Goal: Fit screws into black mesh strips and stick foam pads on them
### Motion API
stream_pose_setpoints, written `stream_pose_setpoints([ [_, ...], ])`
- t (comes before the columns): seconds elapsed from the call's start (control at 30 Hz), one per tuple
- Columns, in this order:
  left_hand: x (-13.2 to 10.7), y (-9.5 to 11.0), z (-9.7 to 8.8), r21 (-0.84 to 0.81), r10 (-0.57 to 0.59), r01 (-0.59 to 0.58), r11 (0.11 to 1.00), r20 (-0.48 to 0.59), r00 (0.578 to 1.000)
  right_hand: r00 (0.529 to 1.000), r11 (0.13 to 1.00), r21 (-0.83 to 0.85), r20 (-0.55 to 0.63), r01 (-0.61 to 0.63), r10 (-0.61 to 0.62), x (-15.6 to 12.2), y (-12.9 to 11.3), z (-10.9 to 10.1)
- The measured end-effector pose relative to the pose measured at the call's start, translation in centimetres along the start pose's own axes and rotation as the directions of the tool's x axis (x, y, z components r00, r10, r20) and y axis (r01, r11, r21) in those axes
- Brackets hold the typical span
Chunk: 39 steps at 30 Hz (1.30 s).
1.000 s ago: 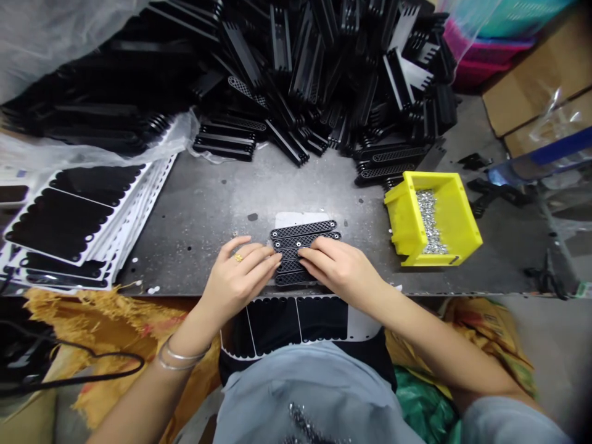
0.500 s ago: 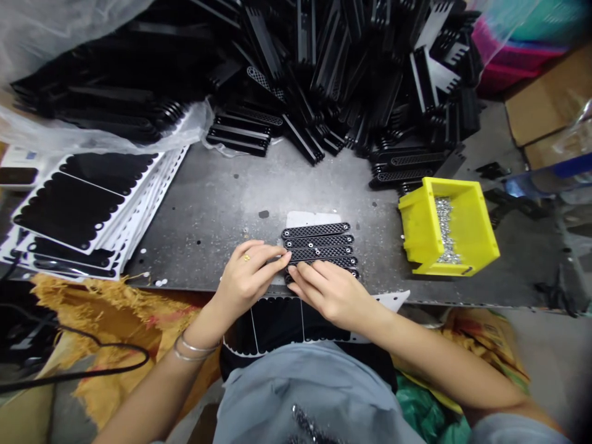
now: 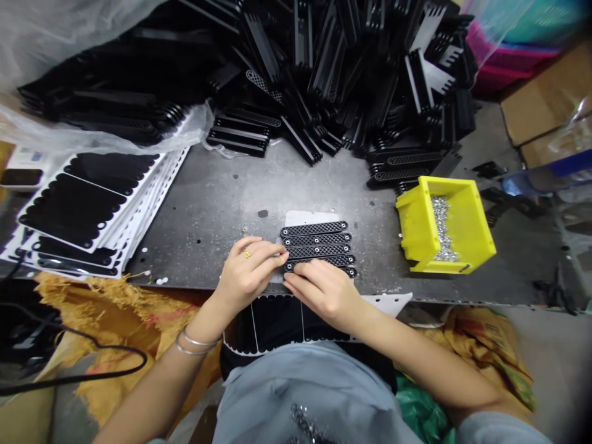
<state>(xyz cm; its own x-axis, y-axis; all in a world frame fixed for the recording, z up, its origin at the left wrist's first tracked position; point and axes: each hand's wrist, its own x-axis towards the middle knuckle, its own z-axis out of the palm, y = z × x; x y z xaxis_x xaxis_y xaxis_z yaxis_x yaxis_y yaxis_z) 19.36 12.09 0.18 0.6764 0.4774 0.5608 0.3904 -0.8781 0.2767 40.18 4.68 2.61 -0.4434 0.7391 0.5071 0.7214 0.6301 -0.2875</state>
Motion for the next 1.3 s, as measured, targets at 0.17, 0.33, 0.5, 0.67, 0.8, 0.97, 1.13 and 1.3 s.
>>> stream_pose_setpoints([
  [0.17, -0.2, -0.1, 0.1, -0.005, -0.009, 0.009, 1.0, -0.004, 1.0, 0.995, 0.991, -0.095, 0.036, 0.094, -0.091, -1.4, -0.5, 0.3],
  [0.33, -0.3, 0.1, 0.2, -0.016, -0.03, 0.03, 0.999, -0.017, 0.999, 0.983, 0.975, -0.174, 0.139, 0.141, -0.117, -1.4, -0.8, -0.4],
  [0.5, -0.2, 0.5, 0.0, -0.019, -0.084, 0.084, 0.996, 0.003, 0.996, 0.953, 0.957, -0.178, 0.238, 0.23, -0.185, -0.8, -0.6, -1.1],
  [0.67, -0.5, 0.9, 0.0, -0.046, -0.129, 0.129, 0.991, 0.007, 0.992, 0.95, 0.961, -0.156, 0.252, 0.231, -0.187, -0.3, -0.1, -1.3],
  [0.8, -0.6, 1.0, 0.1, -0.076, -0.161, 0.16, 0.984, -0.004, 0.987, 0.95, 0.972, -0.071, 0.239, 0.225, -0.202, -0.4, 0.1, -1.4],
  [0.97, -0.4, 1.2, -0.1, -0.072, -0.188, 0.188, 0.98, 0.005, 0.982, 0.993, 1.0, -0.002, 0.115, -0.014, 0.014, -0.7, 2.8, -2.5],
  [1.13, -0.3, 1.7, -0.2, -0.09, -0.227, 0.227, 0.97, 0.011, 0.974, 0.981, 0.987, -0.152, 0.192, 0.051, -0.021, -0.8, 4.2, -2.3],
  [1.3, -0.6, 2.3, -0.5, -0.09, -0.283, 0.282, 0.955, 0.002, 0.959, 0.996, 0.988, -0.143, 0.078, 0.053, -0.042, -1.0, 4.5, -3.7],
])
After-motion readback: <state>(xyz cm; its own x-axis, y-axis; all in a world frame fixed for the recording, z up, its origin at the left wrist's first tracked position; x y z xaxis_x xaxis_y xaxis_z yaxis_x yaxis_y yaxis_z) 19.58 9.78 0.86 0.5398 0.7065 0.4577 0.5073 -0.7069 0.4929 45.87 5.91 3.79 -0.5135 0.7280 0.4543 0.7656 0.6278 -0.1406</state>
